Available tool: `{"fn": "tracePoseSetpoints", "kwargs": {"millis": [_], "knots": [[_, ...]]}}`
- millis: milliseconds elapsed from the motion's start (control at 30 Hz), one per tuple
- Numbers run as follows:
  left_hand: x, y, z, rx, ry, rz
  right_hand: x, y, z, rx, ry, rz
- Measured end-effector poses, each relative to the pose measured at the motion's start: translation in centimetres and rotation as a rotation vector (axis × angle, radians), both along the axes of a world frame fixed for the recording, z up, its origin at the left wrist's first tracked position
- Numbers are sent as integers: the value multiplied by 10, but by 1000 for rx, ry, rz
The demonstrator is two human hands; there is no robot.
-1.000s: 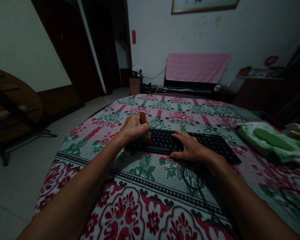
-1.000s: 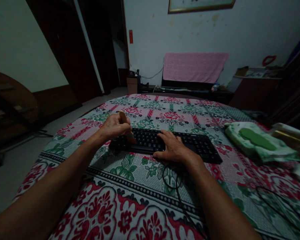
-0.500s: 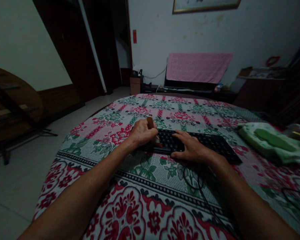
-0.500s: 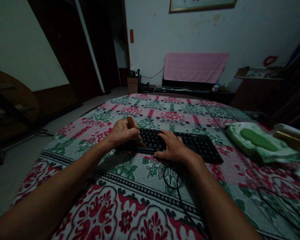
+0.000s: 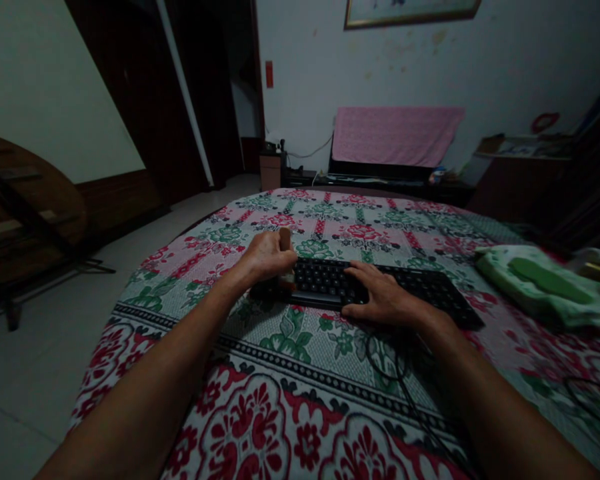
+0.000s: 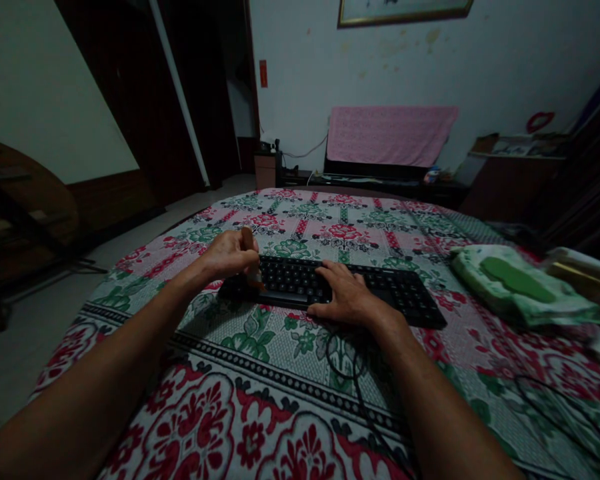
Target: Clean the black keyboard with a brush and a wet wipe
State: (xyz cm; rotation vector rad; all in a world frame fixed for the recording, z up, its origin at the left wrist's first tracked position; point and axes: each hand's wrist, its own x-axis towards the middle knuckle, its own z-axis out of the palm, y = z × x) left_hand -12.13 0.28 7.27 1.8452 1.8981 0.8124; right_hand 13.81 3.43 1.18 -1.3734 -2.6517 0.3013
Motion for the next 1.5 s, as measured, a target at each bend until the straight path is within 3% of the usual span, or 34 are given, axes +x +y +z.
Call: {"fn": "tracePoseSetpoints", "kwargs": {"millis": [300, 600, 1000, 1267, 1500], "knots": [[-24, 4, 9, -121, 87, 54, -1, -3, 4, -35, 22, -12], [-22, -1, 12, -71, 111, 28, 1, -5, 5, -41, 27, -1], [-20, -9, 28, -22, 372, 146, 2, -3, 3, -30, 73, 27], [-11, -8, 20, -15, 124, 55, 3, -2, 0, -26, 60, 23], [-14, -9, 22, 17, 251, 96, 1, -5, 5, -48, 48, 6]]}}
